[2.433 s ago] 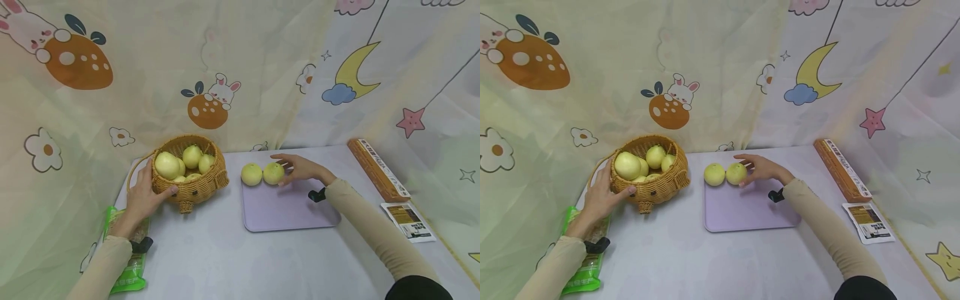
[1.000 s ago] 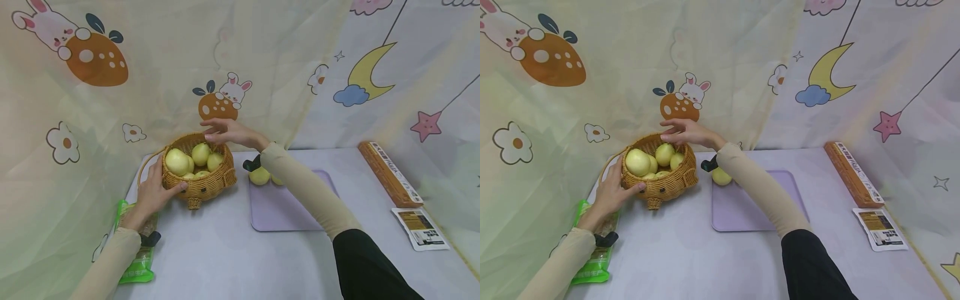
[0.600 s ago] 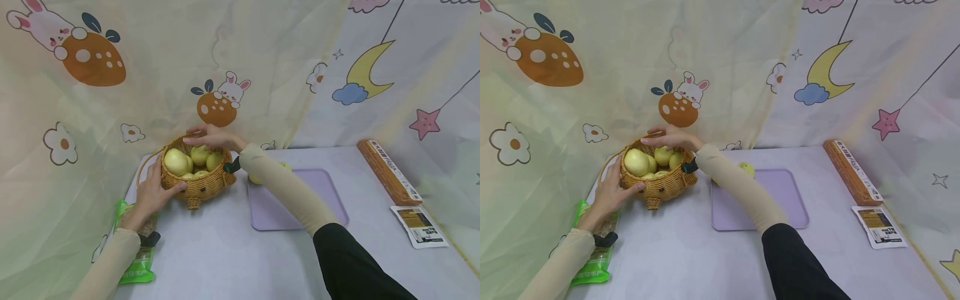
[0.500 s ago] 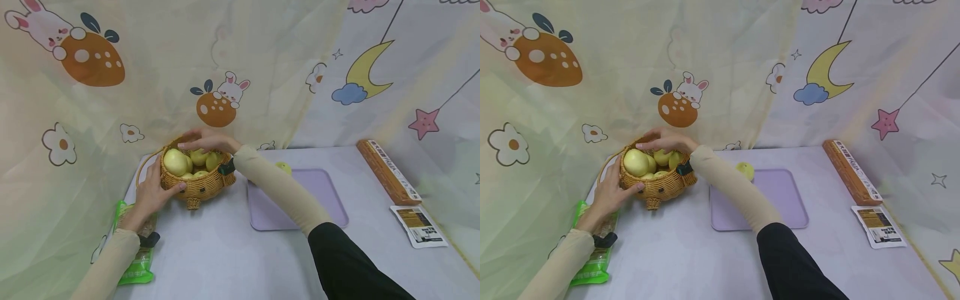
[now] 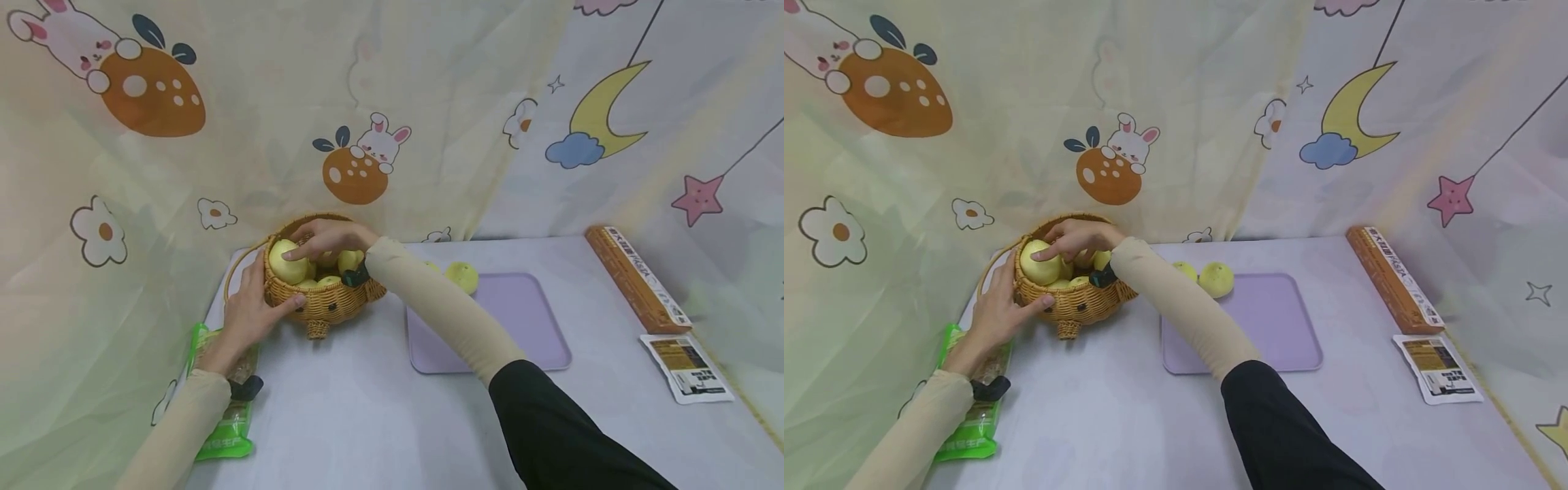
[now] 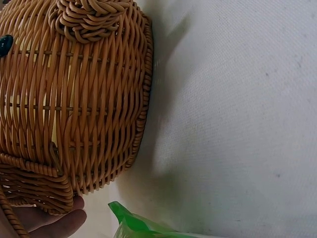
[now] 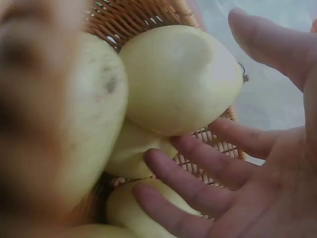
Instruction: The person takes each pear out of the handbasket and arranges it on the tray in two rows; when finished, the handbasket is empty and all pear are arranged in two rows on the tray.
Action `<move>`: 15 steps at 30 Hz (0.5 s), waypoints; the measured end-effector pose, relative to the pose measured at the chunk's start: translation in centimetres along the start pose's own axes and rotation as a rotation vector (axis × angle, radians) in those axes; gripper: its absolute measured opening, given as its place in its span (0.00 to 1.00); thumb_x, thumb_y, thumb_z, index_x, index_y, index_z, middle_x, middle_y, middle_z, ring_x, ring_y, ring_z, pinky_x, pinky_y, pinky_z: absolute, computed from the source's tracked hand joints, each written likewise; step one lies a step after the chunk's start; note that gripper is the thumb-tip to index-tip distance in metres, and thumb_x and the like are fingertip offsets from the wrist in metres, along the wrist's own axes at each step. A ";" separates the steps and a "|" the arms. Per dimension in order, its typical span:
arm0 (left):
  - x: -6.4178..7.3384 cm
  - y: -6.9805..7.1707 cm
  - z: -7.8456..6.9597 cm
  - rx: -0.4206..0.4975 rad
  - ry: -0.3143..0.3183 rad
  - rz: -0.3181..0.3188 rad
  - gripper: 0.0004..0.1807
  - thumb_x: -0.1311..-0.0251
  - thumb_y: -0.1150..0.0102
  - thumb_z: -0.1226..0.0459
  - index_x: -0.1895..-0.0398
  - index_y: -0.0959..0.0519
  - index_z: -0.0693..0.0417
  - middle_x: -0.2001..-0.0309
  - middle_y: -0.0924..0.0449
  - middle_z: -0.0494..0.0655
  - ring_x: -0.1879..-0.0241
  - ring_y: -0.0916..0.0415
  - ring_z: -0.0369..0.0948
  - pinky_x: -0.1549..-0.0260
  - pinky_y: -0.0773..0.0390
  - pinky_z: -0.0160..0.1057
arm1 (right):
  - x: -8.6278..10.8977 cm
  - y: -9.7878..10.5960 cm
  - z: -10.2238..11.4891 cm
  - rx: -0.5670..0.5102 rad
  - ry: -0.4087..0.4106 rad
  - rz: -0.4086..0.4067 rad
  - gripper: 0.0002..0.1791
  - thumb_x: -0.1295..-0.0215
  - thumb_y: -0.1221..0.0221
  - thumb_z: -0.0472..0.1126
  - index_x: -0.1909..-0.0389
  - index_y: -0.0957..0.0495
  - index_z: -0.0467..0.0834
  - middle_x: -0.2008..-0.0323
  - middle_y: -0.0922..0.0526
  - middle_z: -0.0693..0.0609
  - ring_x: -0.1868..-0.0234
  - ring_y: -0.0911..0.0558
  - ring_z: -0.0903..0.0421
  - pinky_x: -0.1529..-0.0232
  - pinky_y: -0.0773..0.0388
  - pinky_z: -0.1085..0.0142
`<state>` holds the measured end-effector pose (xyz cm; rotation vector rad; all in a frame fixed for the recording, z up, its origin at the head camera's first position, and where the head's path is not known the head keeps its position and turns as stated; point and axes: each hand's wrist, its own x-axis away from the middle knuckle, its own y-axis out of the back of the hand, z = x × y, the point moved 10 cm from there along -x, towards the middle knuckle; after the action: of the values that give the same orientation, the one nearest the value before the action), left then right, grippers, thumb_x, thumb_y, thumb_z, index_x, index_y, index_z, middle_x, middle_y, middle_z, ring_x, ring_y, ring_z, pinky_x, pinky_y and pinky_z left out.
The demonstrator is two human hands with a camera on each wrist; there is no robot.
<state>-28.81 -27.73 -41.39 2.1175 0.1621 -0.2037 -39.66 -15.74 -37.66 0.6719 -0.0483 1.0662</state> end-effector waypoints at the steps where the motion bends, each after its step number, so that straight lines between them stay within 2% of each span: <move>1: 0.0 0.0 0.0 0.001 0.000 0.001 0.68 0.40 0.35 0.31 0.12 0.66 0.48 0.20 0.46 0.69 0.36 0.31 0.76 0.42 0.33 0.78 | -0.1 -0.1 0.0 0.002 -0.010 0.012 0.47 0.30 0.35 0.63 0.18 0.39 0.45 0.26 0.28 0.47 0.28 0.23 0.44 0.29 0.24 0.47; 10: 0.0 -0.2 0.0 0.017 -0.001 0.007 0.68 0.40 0.35 0.30 0.12 0.67 0.47 0.19 0.47 0.68 0.36 0.31 0.76 0.41 0.33 0.77 | -0.4 -0.4 0.4 0.026 -0.083 0.064 0.51 0.33 0.32 0.62 0.16 0.42 0.49 0.25 0.29 0.51 0.31 0.21 0.48 0.31 0.23 0.46; 15: -0.1 -0.1 0.1 0.006 0.006 0.006 0.68 0.40 0.36 0.30 0.12 0.67 0.45 0.19 0.47 0.67 0.36 0.30 0.76 0.41 0.32 0.77 | -0.7 -0.6 0.7 0.058 -0.087 0.071 0.51 0.36 0.28 0.59 0.18 0.40 0.49 0.29 0.27 0.53 0.35 0.19 0.50 0.32 0.22 0.47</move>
<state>-28.90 -27.75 -41.50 2.1247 0.1582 -0.1946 -39.37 -16.88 -37.61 0.7738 -0.1169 1.1098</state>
